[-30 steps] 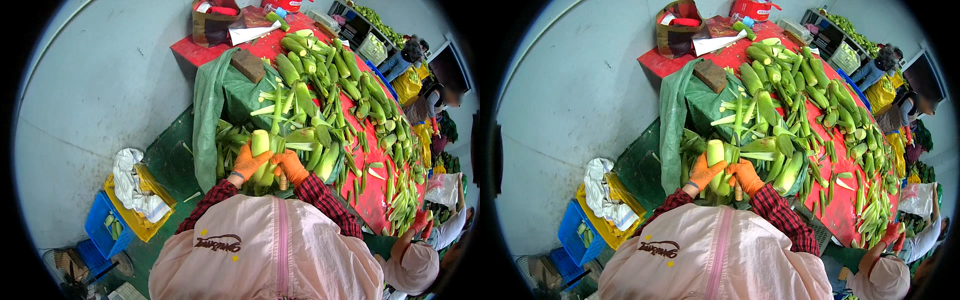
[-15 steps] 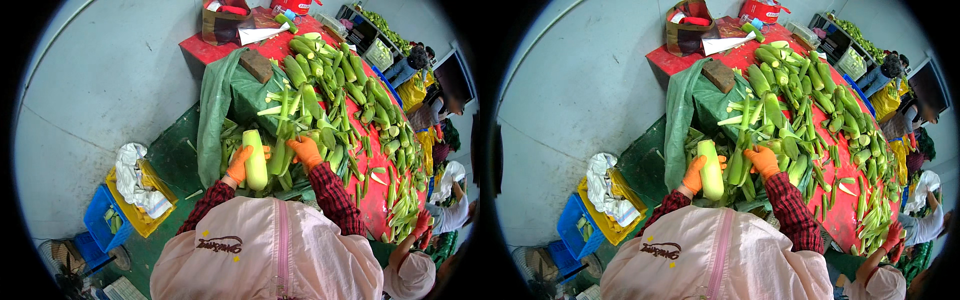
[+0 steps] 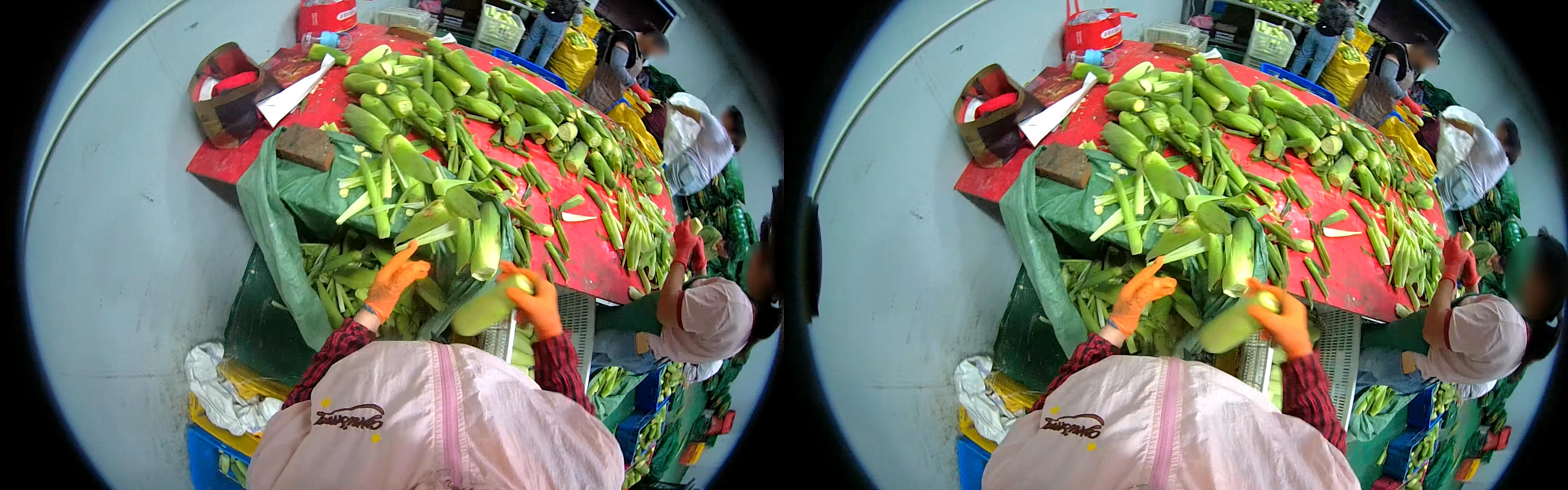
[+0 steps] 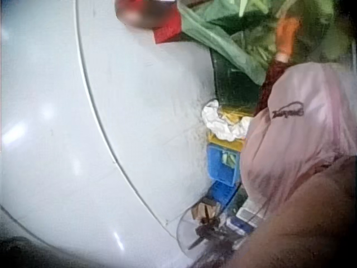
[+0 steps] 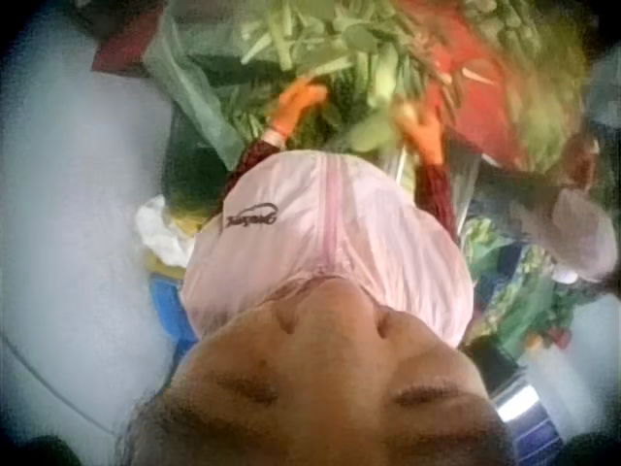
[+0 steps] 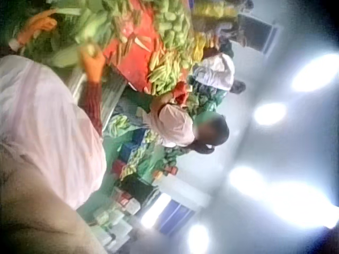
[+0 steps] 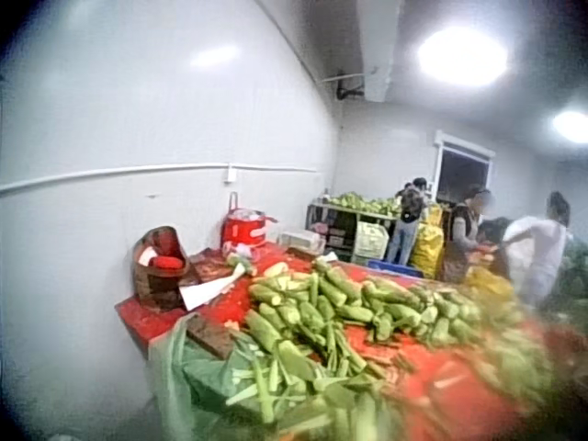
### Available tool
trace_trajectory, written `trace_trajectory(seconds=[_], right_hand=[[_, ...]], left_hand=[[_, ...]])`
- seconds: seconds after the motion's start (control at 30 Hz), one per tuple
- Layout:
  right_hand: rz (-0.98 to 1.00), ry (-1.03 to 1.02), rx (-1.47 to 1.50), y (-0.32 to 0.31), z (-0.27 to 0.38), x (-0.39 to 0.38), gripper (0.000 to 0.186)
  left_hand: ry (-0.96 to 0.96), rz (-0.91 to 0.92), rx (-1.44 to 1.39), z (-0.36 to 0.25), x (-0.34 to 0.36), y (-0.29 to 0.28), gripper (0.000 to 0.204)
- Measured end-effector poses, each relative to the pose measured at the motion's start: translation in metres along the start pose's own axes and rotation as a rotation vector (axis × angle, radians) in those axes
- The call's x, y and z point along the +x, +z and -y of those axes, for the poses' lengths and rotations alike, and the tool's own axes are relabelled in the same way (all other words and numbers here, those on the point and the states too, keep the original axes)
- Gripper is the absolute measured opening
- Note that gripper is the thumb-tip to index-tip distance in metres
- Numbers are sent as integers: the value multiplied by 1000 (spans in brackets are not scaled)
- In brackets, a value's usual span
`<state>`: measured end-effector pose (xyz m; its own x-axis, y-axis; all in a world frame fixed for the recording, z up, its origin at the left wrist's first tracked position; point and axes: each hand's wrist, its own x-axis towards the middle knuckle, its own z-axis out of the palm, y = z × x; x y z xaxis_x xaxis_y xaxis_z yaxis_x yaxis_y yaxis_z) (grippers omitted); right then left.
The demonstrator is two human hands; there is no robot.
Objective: The person uses a knife to trim the stem end of an ear of corn and then peels away the green husks by hand, placing the cleaned ear of corn into a white basket and discarding the husks into a green bag or onto the table.
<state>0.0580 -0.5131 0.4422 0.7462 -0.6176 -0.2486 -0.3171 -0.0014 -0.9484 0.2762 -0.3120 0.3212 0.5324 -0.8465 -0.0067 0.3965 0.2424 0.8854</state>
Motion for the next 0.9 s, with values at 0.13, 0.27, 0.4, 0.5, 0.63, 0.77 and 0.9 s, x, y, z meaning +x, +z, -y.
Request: trace_trajectory(seconds=[0.13, 0.27, 0.4, 0.5, 0.63, 0.77, 0.9], right_hand=[[-384, 64, -188, -85, -59, -28, 45], [-448, 220, -91, -128, -73, 2, 38], [-237, 16, -153, -99, -1, 110, 36], [60, -187, -337, -41, 37, 211, 42], [322, -368, -663, 51, 52, 322, 49], [397, -73, -741, 69, 33, 399, 54], [157, 0, -618, -5, -10, 449, 50]], left_hand=[[-174, -151, 44, -3, 5, 1, 49], [-195, -233, 45, 5, 19, -1, 47], [-197, -367, 54, 20, 25, -5, 46], [-192, -522, 77, 24, 18, 3, 45], [-193, -726, 95, 32, -3, 15, 45], [-219, -919, 61, 37, -35, 33, 49], [-265, -1042, -65, 62, -55, 29, 52]])
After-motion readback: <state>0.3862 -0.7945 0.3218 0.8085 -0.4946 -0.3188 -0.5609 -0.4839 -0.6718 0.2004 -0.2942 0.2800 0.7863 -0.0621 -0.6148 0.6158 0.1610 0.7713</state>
